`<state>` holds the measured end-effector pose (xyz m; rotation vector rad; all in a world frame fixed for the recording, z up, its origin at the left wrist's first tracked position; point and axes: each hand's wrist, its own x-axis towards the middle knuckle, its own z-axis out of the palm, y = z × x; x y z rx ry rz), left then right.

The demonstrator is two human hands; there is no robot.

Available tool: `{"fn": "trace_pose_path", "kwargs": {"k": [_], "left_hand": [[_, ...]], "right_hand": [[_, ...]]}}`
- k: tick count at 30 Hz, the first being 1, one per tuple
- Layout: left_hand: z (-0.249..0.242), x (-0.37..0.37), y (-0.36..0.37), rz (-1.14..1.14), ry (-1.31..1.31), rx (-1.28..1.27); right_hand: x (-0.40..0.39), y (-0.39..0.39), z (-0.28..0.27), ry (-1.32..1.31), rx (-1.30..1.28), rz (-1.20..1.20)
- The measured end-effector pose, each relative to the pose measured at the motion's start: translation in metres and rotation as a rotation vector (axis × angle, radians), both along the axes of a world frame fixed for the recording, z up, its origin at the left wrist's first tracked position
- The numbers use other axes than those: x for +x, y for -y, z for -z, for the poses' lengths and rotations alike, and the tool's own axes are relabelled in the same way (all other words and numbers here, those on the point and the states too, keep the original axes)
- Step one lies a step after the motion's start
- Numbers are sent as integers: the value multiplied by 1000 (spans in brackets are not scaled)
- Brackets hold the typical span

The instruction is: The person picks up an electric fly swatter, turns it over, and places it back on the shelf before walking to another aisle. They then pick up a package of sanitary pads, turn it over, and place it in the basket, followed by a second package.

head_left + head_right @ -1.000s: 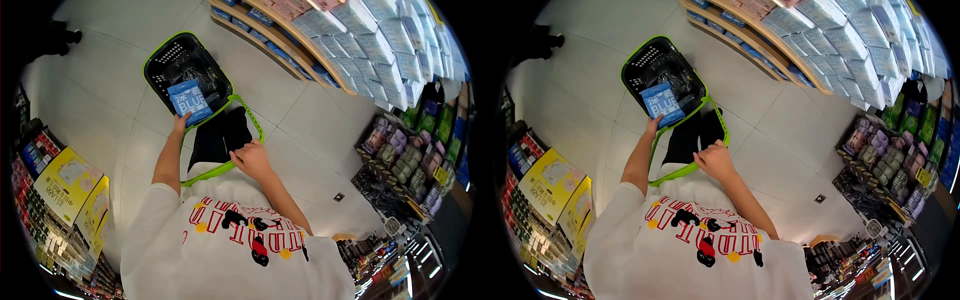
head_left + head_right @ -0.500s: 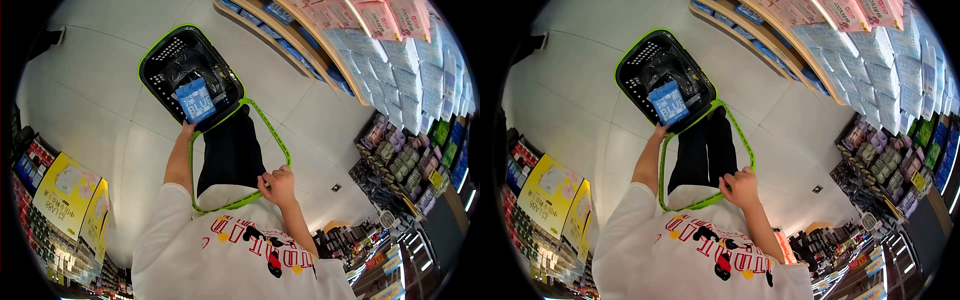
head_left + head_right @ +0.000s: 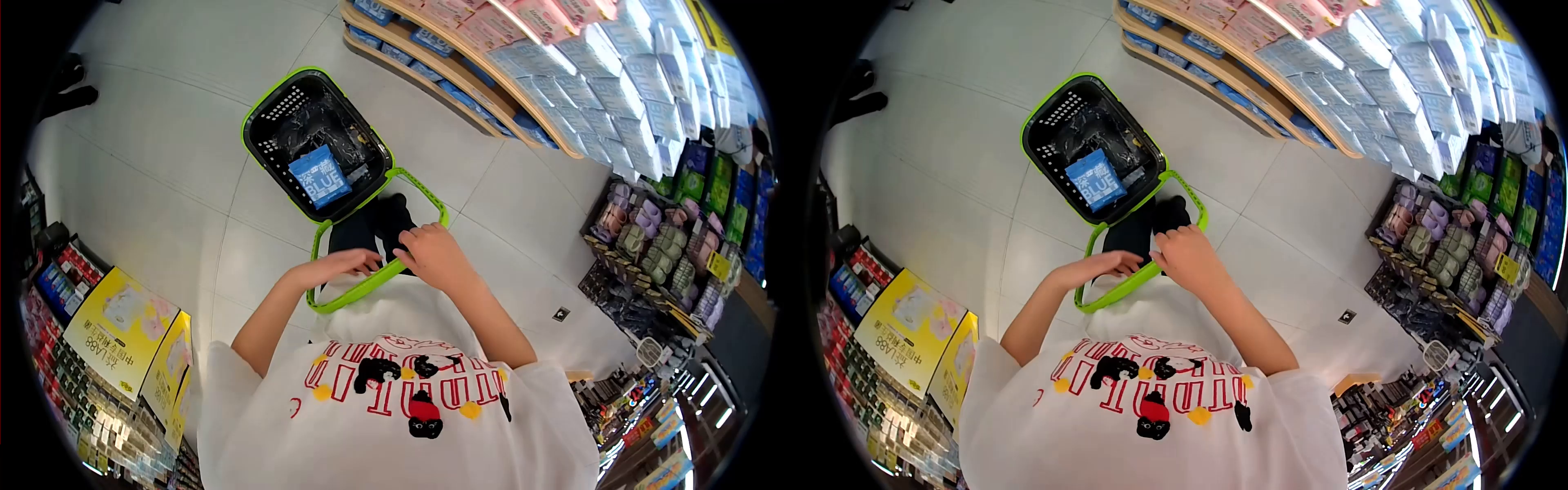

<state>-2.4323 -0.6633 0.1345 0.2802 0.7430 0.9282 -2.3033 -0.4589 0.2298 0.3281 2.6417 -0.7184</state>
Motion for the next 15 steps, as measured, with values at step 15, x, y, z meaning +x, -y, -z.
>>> {"fn": "trace_pose_path", "kwargs": {"k": [15], "left_hand": [[-27, 145, -28, -37, -1133, -15]], "right_hand": [[88, 50, -362, -632, 272, -615]]}}
